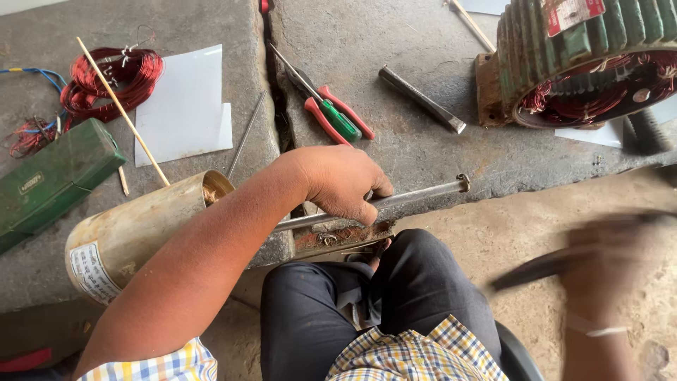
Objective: The person sits at a stone workbench and removes old burnt copper windings from a cylindrical motor stator housing. They pry the windings with a screwdriver, pull coils out by hand, cut wires with pliers, and drive a metal rod through the housing with a hammer to loosen remaining wire bundles.
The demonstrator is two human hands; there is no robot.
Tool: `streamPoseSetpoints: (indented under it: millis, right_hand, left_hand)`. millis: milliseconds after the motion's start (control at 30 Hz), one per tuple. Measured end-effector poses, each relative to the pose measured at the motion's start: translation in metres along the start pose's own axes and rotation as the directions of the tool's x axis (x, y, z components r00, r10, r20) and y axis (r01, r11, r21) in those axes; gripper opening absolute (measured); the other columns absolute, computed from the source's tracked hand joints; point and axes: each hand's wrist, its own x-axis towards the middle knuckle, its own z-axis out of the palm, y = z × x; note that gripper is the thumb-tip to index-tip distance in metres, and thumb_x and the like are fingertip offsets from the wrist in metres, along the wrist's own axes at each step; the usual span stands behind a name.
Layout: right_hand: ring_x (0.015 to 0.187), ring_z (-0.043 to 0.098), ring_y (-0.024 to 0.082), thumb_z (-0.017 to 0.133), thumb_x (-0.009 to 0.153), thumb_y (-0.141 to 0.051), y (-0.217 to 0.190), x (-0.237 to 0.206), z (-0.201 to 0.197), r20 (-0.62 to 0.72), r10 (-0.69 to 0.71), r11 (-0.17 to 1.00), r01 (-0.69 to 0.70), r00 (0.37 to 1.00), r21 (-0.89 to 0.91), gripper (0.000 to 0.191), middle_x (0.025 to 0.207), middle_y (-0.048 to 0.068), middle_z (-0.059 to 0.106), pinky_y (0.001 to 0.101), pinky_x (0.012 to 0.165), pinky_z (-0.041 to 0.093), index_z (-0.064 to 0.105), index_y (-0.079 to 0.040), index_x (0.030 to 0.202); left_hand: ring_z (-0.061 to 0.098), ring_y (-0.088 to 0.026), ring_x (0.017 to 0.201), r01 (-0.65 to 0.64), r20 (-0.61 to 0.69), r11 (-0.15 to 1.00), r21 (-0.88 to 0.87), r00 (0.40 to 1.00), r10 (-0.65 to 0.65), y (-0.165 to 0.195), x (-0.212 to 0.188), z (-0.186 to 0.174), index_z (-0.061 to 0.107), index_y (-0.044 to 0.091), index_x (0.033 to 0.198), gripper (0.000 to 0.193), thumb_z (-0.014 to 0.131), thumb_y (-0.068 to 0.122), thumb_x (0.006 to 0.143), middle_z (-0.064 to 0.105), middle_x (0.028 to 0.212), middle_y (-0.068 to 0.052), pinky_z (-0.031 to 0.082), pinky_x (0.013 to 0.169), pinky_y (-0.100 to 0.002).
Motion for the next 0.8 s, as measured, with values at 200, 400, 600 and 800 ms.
streamPoseSetpoints:
  millis: [200, 400, 600, 800]
  right_hand:
    - [0.055, 0.05, 0.011, 0.057, 0.098, 0.0, 0.026, -0.035, 0.036, 0.157, 0.379, 0.887, -0.31, 0.912, -0.341, 0.026, 0.074, 0.002, 0.054, 0.0267, 0.045, 0.042, 0.058, -0.01, 0.121]
    - [0.061, 0.053, 0.011, 0.047, 0.126, -0.013, 0.005, 0.016, -0.07, -0.118, -0.077, 0.995, 0.083, 0.99, 0.049, 0.037, 0.076, 0.004, 0.055, 0.0231, 0.056, 0.045, 0.051, -0.01, 0.089]
    - [0.059, 0.05, 0.01, 0.054, 0.115, -0.014, 0.037, -0.011, -0.028, -0.073, 0.247, 0.964, -0.238, 0.966, 0.123, 0.014, 0.075, 0.002, 0.053, 0.0247, 0.052, 0.043, 0.058, -0.004, 0.105]
    - [0.063, 0.05, 0.01, 0.063, 0.102, -0.006, 0.053, -0.056, 0.03, 0.178, 0.338, 0.918, -0.282, 0.924, -0.28, 0.01, 0.073, 0.0, 0.053, 0.0282, 0.05, 0.041, 0.054, -0.004, 0.101]
  left_hand:
    - [0.069, -0.03, 0.098, 0.011, 0.029, 1.0, 0.004, 1.0, -0.011, 0.003, -0.013, 0.003, 0.074, 0.021, 0.114, 0.042, 0.075, 0.037, 0.075, 0.075, 0.104, -0.009, 0.053, 0.085, -0.044]
    - [0.072, -0.028, 0.096, 0.057, 0.042, 0.998, 0.009, 0.997, -0.057, 0.0, -0.015, 0.004, 0.077, 0.021, 0.113, 0.041, 0.073, 0.031, 0.074, 0.077, 0.103, -0.007, 0.056, 0.086, -0.042]
    - [0.074, -0.027, 0.089, 0.126, 0.082, 0.992, -0.005, 0.989, -0.125, -0.012, -0.007, 0.01, 0.074, 0.024, 0.117, 0.046, 0.076, 0.033, 0.072, 0.078, 0.096, -0.012, 0.057, 0.081, -0.043]
    - [0.067, -0.019, 0.062, 0.058, 0.146, 0.991, -0.12, 0.988, -0.04, -0.025, -0.016, 0.004, 0.076, 0.017, 0.105, 0.029, 0.07, 0.027, 0.079, 0.071, 0.073, -0.009, 0.057, 0.058, -0.037]
